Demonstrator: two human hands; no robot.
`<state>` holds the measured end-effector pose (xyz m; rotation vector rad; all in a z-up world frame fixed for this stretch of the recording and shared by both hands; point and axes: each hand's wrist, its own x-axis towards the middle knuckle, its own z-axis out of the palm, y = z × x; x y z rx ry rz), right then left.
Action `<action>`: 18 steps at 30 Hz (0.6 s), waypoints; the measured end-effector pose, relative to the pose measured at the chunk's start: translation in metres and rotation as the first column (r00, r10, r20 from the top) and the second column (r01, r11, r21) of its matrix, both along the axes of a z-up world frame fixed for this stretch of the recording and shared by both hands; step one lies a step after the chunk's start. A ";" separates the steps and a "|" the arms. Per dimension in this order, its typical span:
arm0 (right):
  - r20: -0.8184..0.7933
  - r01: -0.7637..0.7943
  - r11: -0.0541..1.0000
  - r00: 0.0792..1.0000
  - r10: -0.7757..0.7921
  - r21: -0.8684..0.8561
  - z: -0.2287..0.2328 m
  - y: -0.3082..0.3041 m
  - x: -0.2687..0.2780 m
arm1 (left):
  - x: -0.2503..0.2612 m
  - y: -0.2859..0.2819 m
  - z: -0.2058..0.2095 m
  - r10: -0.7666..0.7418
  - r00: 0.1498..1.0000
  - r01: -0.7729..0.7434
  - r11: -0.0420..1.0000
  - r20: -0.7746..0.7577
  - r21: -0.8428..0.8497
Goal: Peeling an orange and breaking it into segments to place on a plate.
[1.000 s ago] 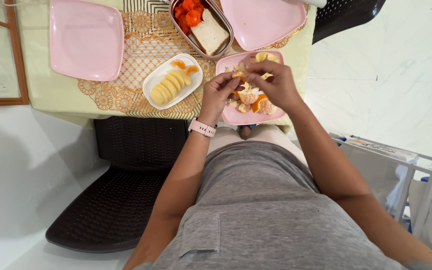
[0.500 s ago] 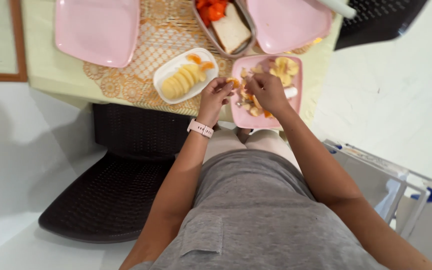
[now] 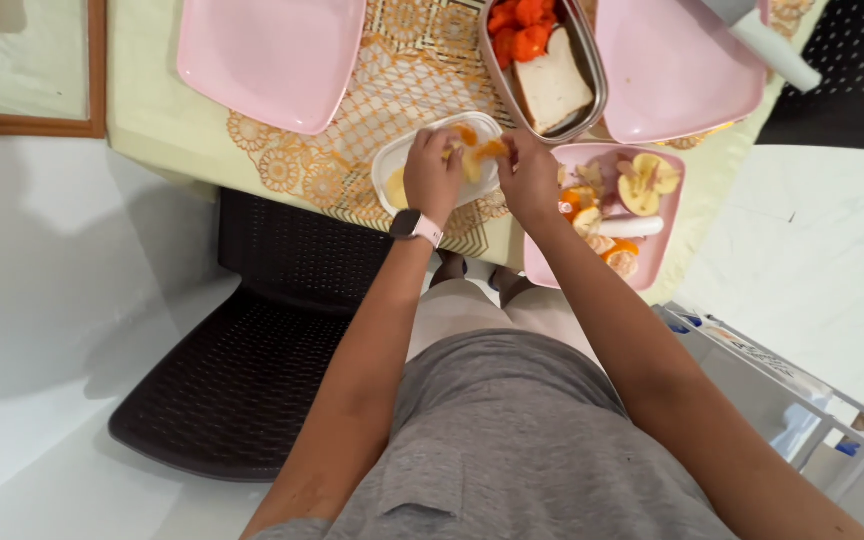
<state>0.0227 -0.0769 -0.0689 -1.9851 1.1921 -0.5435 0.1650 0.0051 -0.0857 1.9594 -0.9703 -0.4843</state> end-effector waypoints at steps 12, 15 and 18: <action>-0.168 -0.012 0.936 0.985 -0.050 -0.353 -0.034 0.000 0.043 | 0.056 -0.024 -0.031 -0.400 0.846 0.360 0.916 0.352 0.176; -0.193 0.030 0.976 0.978 -0.073 -0.217 -0.057 0.001 0.041 | 0.062 -0.020 -0.022 -0.390 0.847 0.356 0.921 0.362 0.159; -0.039 0.084 0.944 0.994 -0.102 -0.320 -0.040 0.006 0.036 | 0.061 -0.016 -0.014 -0.366 0.883 0.328 0.929 0.295 0.172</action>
